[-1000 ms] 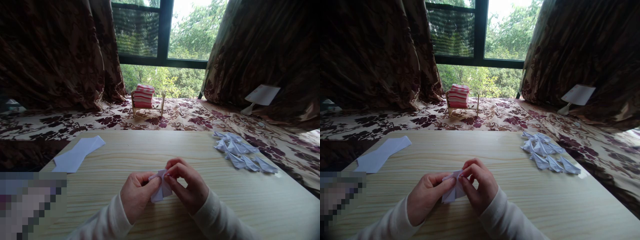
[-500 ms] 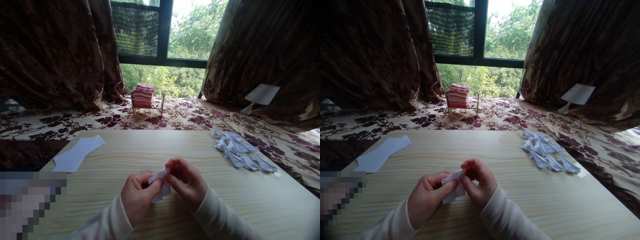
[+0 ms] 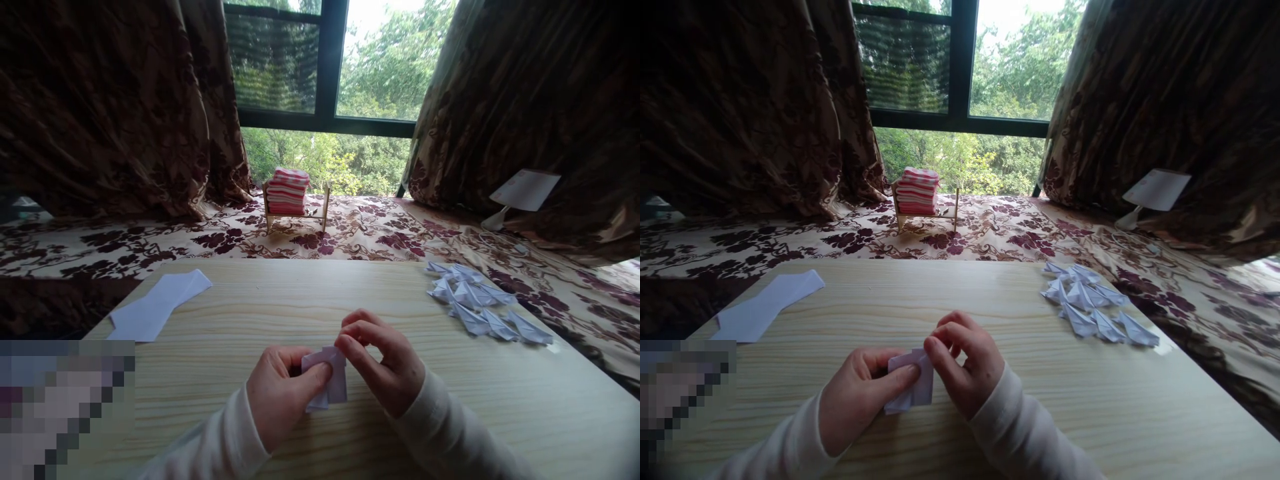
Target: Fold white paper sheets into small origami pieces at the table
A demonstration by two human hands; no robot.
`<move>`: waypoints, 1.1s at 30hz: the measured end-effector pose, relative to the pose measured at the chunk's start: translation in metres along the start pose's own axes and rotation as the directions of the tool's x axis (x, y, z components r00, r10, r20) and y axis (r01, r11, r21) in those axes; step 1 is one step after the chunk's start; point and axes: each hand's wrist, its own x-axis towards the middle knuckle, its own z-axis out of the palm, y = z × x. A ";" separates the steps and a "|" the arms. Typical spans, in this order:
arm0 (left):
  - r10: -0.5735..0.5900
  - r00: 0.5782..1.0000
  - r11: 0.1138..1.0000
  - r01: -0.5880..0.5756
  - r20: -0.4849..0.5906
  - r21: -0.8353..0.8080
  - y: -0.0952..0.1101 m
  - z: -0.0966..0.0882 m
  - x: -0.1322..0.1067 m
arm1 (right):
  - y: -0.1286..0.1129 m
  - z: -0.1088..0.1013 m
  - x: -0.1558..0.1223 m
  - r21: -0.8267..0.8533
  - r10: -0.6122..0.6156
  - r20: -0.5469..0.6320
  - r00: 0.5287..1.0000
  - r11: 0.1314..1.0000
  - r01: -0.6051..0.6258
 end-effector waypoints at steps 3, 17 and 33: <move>0.013 1.000 0.999 -0.013 -0.008 0.029 -0.001 0.001 0.001 | 0.001 0.001 -0.001 -0.013 -0.007 0.012 1.000 1.000 0.007; -0.013 1.000 0.989 0.016 0.020 -0.146 -0.003 -0.001 0.004 | 0.004 0.007 -0.003 -0.019 -0.043 -0.004 0.999 0.999 0.043; 0.088 0.996 0.996 -0.087 -0.009 0.016 -0.006 -0.001 0.001 | 0.003 0.005 -0.002 -0.008 0.010 0.033 0.999 1.000 -0.010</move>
